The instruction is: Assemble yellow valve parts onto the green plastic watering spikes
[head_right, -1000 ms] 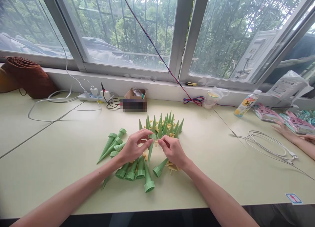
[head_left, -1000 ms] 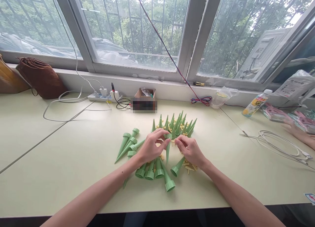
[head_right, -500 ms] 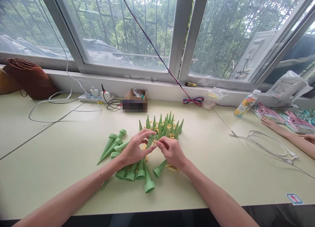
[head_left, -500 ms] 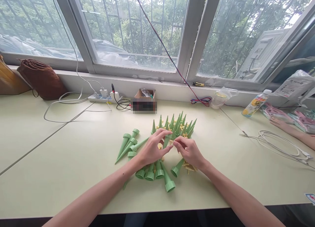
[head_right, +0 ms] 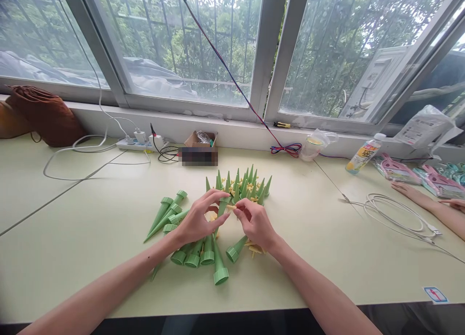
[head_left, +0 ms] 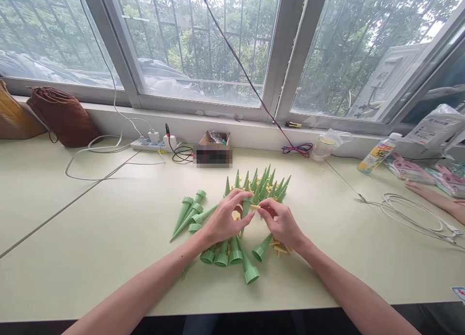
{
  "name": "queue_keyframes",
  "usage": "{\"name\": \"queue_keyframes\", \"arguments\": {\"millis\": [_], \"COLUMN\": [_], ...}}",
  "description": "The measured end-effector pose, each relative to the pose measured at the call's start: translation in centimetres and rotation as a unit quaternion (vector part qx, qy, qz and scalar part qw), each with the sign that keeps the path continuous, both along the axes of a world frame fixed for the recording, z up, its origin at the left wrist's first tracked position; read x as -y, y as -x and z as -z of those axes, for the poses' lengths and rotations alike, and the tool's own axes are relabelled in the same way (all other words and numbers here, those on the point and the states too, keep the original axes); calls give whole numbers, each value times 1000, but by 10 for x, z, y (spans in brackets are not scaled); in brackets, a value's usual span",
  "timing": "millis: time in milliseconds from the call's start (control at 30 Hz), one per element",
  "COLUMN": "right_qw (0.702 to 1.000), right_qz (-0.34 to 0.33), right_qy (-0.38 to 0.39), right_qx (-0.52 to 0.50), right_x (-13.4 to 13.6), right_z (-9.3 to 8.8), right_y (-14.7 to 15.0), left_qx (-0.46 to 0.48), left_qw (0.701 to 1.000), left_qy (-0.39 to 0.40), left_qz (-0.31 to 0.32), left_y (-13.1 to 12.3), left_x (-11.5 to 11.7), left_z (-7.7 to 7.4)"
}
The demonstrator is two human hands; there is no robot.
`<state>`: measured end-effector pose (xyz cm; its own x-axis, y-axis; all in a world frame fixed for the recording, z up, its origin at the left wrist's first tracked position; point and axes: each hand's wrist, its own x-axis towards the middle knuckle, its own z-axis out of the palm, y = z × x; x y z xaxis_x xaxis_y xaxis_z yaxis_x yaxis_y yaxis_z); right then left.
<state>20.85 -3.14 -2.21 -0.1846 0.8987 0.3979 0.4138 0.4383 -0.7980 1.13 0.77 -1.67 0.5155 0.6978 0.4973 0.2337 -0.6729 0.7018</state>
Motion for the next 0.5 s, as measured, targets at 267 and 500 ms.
{"name": "queue_keyframes", "arguments": {"millis": [267,500], "right_qw": [1000,1000], "right_qz": [-1,-3], "right_qy": [2,2], "right_qx": [9,17], "right_x": [0,0], "right_z": [1,1], "right_y": [0,1], "left_qx": [-9,-12], "left_qw": [999,999], "left_qy": [-28,-33], "left_qz": [-16,-11], "left_y": [-1,-2], "left_x": [2,3], "left_z": [3,1]}}
